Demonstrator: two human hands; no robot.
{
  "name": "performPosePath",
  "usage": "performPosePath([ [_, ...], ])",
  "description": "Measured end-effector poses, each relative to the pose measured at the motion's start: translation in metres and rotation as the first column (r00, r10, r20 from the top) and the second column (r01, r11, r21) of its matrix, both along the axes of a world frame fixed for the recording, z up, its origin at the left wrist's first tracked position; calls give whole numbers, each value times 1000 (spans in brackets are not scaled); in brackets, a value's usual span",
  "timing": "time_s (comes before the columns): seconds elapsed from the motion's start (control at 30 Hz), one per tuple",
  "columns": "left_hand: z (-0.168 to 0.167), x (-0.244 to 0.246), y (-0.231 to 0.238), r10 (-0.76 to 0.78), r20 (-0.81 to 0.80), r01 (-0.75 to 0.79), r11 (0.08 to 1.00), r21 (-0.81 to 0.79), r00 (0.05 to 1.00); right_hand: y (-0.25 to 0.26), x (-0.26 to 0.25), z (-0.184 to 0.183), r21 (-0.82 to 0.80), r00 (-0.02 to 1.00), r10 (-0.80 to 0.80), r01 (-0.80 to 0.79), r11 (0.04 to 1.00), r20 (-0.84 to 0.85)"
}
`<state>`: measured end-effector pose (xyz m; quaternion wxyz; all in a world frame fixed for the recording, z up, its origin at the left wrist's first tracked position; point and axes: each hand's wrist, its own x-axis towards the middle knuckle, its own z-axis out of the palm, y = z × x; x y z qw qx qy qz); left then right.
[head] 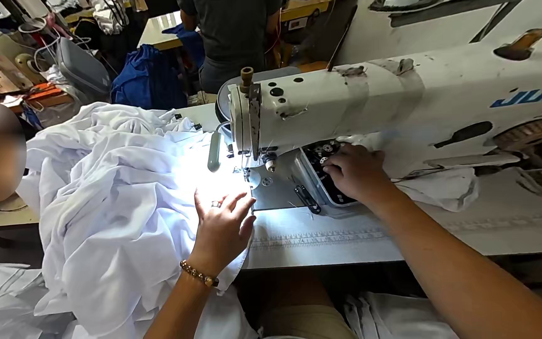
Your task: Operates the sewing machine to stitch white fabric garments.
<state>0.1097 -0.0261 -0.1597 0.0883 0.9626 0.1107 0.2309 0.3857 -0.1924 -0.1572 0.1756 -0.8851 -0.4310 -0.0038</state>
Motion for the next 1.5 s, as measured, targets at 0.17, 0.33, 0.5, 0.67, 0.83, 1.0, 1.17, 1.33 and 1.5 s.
performPosePath([
  [0.17, -2, 0, 1, 4, -4, -4, 1000, -6, 1000, -12, 0, 21, 116, 965, -122, 152, 982, -231],
  [0.33, -3, 3, -4, -10, -20, 9, 999, -39, 1000, -18, 4, 36, 78, 936, -119, 153, 985, -331],
  [0.5, 5, 2, -9, -15, 1, 15, 993, -114, 1000, -29, -2, 45, 215, 876, -121, 245, 945, -467],
  [0.67, 13, 12, -41, -13, 217, 137, 812, -567, 976, -33, -44, 39, 562, 749, 174, 301, 770, -639],
  [0.83, 17, 25, -73, 19, 297, 260, 431, -864, 955, -19, -122, 18, 721, 607, 438, 361, 591, -663],
  [1.0, 3, 17, -71, 118, 325, 239, 455, -858, 938, -12, -153, 1, 740, 557, 511, 332, 585, -655],
  [1.17, 7, 0, -65, 104, 267, 156, 593, -790, 958, -12, -146, -2, 722, 698, 471, 95, 686, -540],
  [1.33, 8, -3, -61, 39, 374, 256, 663, -704, 927, -13, -148, 4, 688, 572, 496, 176, 704, -654],
  [1.5, 7, -2, -65, 113, 419, 295, 550, -782, 901, -13, -158, 2, 678, 409, 559, 254, 690, -721],
])
